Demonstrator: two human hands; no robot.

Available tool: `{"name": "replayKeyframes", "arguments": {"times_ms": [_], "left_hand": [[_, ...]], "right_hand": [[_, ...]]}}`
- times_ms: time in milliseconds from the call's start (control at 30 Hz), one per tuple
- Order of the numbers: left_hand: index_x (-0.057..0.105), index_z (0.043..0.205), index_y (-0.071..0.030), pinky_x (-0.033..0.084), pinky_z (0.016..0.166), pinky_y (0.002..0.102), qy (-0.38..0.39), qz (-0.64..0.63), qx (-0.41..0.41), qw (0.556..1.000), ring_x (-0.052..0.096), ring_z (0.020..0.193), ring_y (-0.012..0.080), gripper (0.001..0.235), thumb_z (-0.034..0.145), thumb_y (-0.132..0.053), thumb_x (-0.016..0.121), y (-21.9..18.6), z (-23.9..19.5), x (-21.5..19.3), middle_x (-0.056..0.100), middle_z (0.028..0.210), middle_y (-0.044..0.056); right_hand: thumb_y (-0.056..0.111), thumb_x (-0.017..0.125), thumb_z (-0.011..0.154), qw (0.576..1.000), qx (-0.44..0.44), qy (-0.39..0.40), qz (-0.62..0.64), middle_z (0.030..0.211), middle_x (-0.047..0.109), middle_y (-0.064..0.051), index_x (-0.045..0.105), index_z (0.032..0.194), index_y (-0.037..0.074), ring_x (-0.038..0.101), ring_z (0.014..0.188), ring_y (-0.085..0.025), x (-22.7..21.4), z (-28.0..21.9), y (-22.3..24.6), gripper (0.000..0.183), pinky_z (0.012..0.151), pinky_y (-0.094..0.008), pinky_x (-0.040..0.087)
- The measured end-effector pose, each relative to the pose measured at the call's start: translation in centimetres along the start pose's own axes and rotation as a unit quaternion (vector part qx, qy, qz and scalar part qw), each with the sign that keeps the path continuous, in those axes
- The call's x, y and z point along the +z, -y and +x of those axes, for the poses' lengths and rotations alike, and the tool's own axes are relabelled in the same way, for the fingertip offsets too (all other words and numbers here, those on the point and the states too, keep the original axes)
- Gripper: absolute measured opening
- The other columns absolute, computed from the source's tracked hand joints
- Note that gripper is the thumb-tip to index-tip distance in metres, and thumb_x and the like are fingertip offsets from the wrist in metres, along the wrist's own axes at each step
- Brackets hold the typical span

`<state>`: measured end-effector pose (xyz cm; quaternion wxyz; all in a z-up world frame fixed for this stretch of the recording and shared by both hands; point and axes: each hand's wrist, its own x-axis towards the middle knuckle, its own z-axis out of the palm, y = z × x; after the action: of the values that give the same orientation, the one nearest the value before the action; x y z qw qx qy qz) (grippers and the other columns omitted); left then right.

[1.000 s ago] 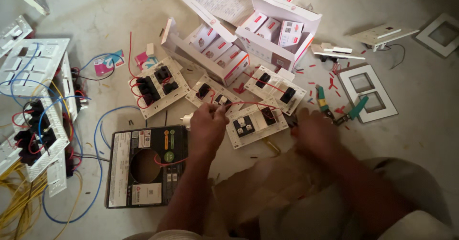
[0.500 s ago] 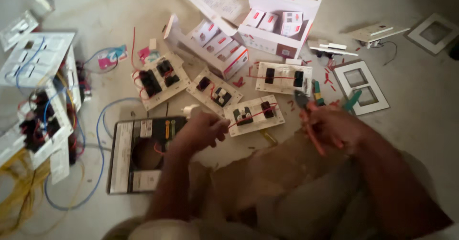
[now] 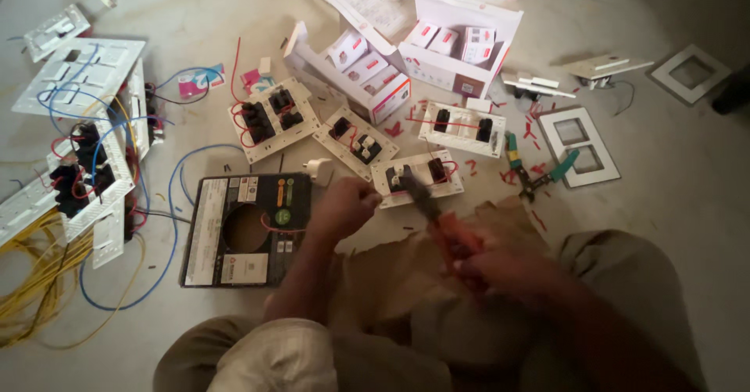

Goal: The person connects wires to electrical switches on a panel using a screwdriver and pliers, then fits various cover plates onto the switches.

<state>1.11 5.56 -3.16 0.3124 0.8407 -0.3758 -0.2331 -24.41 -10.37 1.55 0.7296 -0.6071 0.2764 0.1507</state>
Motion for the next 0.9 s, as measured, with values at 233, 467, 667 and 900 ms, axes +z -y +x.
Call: {"name": "replayKeyframes", "arguments": {"times_ms": [233,467,667,900], "left_hand": [[0.077,0.09,-0.002,0.053,0.061,0.036,-0.032,-0.136,-0.044,0.989,0.066,0.064,0.0188,0.025,0.09,-0.026,0.071,-2.6,0.2,-0.3,0.074,0.073,0.011],[0.076,0.091,-0.002,0.052,0.061,0.035,-0.026,-0.112,-0.039,0.993,0.065,0.063,0.016,0.025,0.09,-0.026,0.071,-4.3,-1.3,0.3,0.072,0.072,0.01],[0.076,0.091,-0.001,0.055,0.063,0.035,-0.028,-0.141,-0.035,0.989,0.066,0.064,0.0172,0.022,0.088,-0.022,0.072,-3.5,-0.9,1.5,0.072,0.072,0.011],[0.077,0.092,-0.002,0.056,0.065,0.033,-0.075,-0.118,0.012,0.99,0.07,0.066,0.0164,0.02,0.086,-0.02,0.072,-3.4,-1.0,1.9,0.074,0.075,0.011]], "right_hand": [[0.013,0.064,0.088,0.984,0.04,-0.071,-0.159,0.071,0.063,-0.007,0.063,0.102,0.004,0.061,0.059,-0.02,-0.5,2.8,-2.5,0.016,0.053,-0.035,0.048],[0.024,0.065,0.087,0.953,-0.041,-0.094,-0.286,0.07,0.062,-0.006,0.061,0.093,0.011,0.06,0.062,-0.018,0.3,3.7,-2.6,0.014,0.058,-0.037,0.048],[0.016,0.059,0.082,0.934,-0.197,-0.132,-0.268,0.067,0.062,-0.007,0.063,0.085,0.005,0.061,0.063,-0.017,0.8,5.3,-4.5,0.012,0.06,-0.037,0.05],[0.018,0.057,0.087,0.979,-0.173,-0.031,-0.102,0.057,0.052,-0.004,0.056,0.082,0.004,0.053,0.047,-0.015,0.9,4.3,-4.6,0.016,0.044,-0.034,0.044]]}}
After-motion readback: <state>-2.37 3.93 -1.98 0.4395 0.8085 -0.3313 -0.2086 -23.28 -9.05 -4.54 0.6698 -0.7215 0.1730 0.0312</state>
